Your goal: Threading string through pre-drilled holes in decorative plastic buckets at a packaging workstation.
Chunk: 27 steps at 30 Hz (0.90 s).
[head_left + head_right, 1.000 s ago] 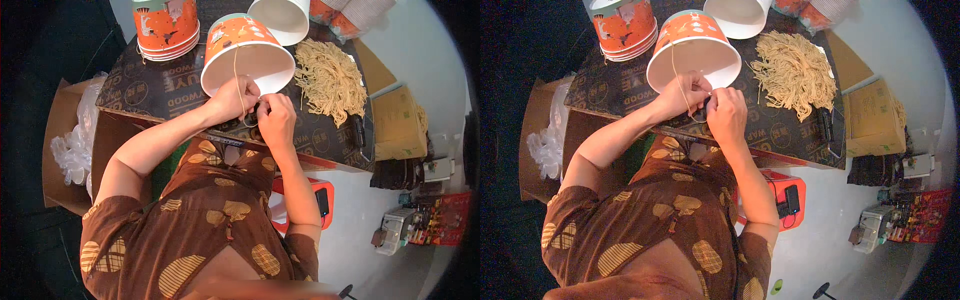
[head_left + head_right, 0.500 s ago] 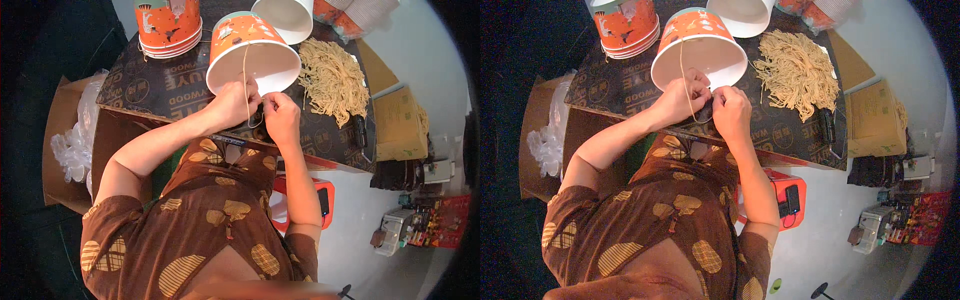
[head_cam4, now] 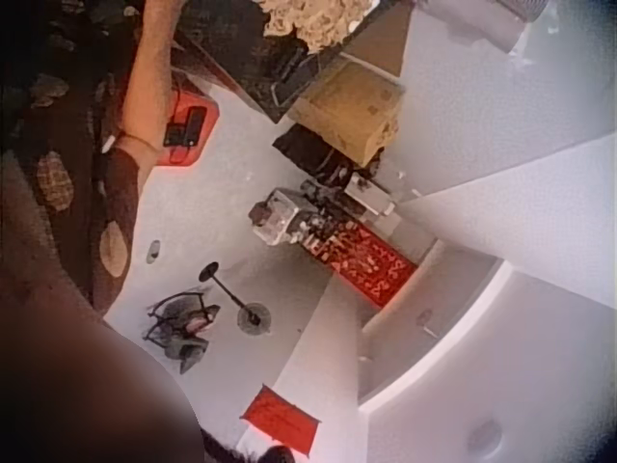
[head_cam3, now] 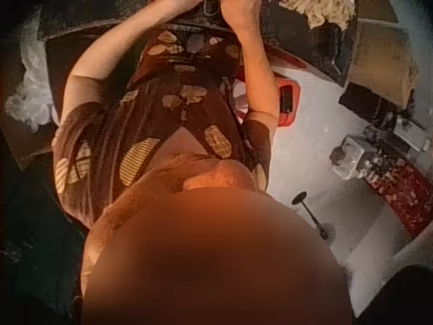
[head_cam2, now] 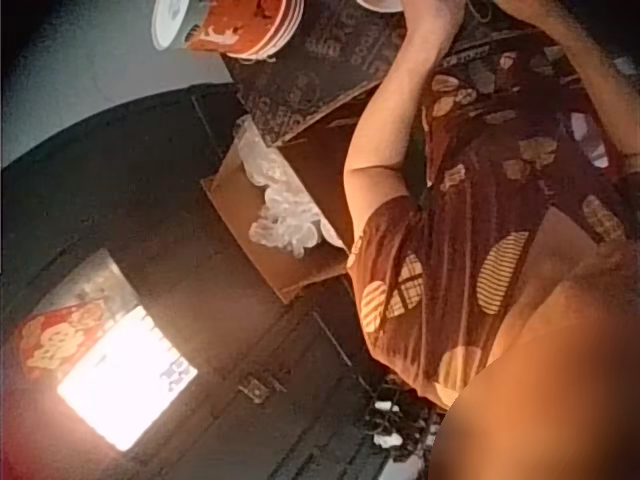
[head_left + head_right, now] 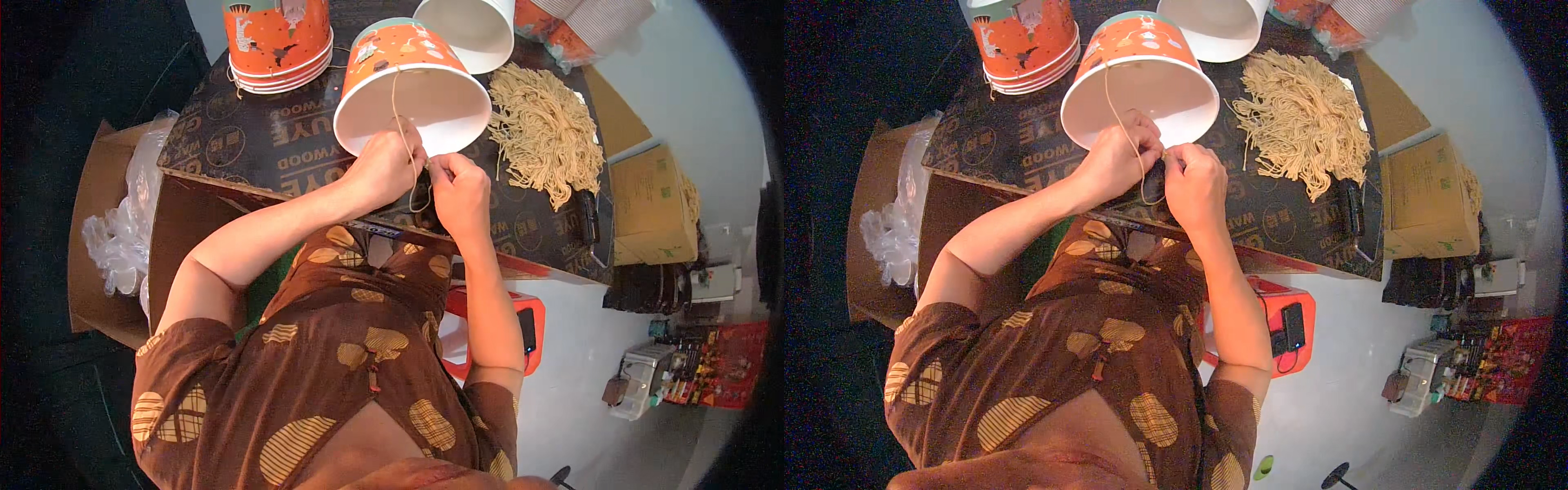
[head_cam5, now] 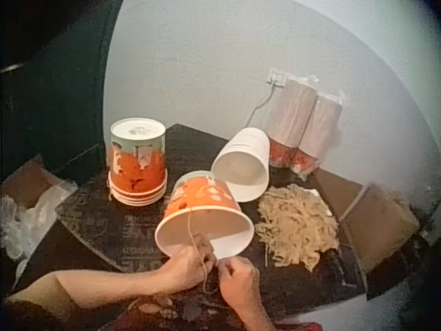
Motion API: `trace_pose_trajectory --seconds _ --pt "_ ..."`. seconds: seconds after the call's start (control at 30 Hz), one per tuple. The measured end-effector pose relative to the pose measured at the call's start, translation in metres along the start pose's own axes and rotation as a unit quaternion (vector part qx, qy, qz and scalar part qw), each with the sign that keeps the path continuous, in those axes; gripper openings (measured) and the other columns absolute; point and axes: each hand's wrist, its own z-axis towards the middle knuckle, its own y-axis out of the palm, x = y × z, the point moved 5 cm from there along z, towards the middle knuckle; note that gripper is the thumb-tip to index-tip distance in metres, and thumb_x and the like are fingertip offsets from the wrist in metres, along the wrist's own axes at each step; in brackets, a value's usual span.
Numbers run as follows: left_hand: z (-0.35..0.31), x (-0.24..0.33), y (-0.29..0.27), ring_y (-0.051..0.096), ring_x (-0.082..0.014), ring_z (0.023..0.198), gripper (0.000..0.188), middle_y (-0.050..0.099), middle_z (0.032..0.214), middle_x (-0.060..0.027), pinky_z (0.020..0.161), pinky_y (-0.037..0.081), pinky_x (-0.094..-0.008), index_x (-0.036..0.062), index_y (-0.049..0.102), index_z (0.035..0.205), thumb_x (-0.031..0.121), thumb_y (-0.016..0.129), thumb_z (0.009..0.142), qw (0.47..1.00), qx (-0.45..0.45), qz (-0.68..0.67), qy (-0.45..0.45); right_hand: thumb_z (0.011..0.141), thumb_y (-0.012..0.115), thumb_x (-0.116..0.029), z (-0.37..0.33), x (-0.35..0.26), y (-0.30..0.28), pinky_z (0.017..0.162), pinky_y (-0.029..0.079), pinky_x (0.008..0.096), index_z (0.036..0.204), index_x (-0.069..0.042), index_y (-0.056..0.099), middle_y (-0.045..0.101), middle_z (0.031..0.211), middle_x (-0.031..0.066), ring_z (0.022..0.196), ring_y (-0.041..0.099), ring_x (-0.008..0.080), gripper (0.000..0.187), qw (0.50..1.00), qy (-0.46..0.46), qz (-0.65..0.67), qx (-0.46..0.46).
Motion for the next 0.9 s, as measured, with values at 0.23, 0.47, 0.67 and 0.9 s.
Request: trace_pose_trajectory --seconds 0.23,0.47,0.67,0.9 --pt "0.000 -0.004 0.001 0.061 -0.0390 0.075 0.007 0.061 0.079 -0.0232 0.067 0.049 -0.0439 -0.0072 0.059 0.070 -0.002 0.063 0.073 1.000 0.014 -0.013 0.009 0.080 0.066 -0.006 -0.001 -0.001 0.001 0.072 0.047 0.0454 0.081 0.001 0.065 0.066 0.082 0.0162 0.080 0.061 0.0362 0.007 1.000 -0.006 -0.006 0.001" --pt "0.001 -0.002 0.002 0.062 -0.0406 0.074 0.006 0.060 0.078 -0.0240 0.064 0.049 -0.0444 -0.0065 0.059 0.070 -0.003 0.062 0.073 1.000 0.011 0.002 0.010 0.081 0.065 -0.006 -0.004 -0.005 0.003 0.072 0.047 0.0453 0.080 0.001 0.064 0.065 0.081 0.0154 0.080 0.060 0.0354 0.007 0.999 -0.032 -0.026 0.021" --pt "0.004 -0.003 0.002 0.062 -0.0420 0.071 0.007 0.061 0.076 -0.0250 0.063 0.050 -0.0445 -0.0062 0.059 0.070 -0.002 0.061 0.074 1.000 0.001 0.016 0.007 0.081 0.065 -0.005 -0.005 -0.006 -0.001 0.072 0.046 0.0454 0.082 0.001 0.063 0.064 0.081 0.0152 0.080 0.059 0.0354 0.007 0.999 -0.041 -0.026 0.018" --pt "0.008 -0.007 -0.002 0.064 -0.0364 0.072 0.009 0.063 0.077 -0.0237 0.063 0.050 -0.0417 -0.0050 0.060 0.069 0.002 0.065 0.073 0.998 -0.022 0.005 -0.055 0.082 0.063 -0.003 -0.013 -0.003 -0.007 0.073 0.046 0.0450 0.086 -0.001 0.062 0.063 0.083 0.0143 0.083 0.058 0.0347 0.005 0.982 -0.107 -0.154 0.031"
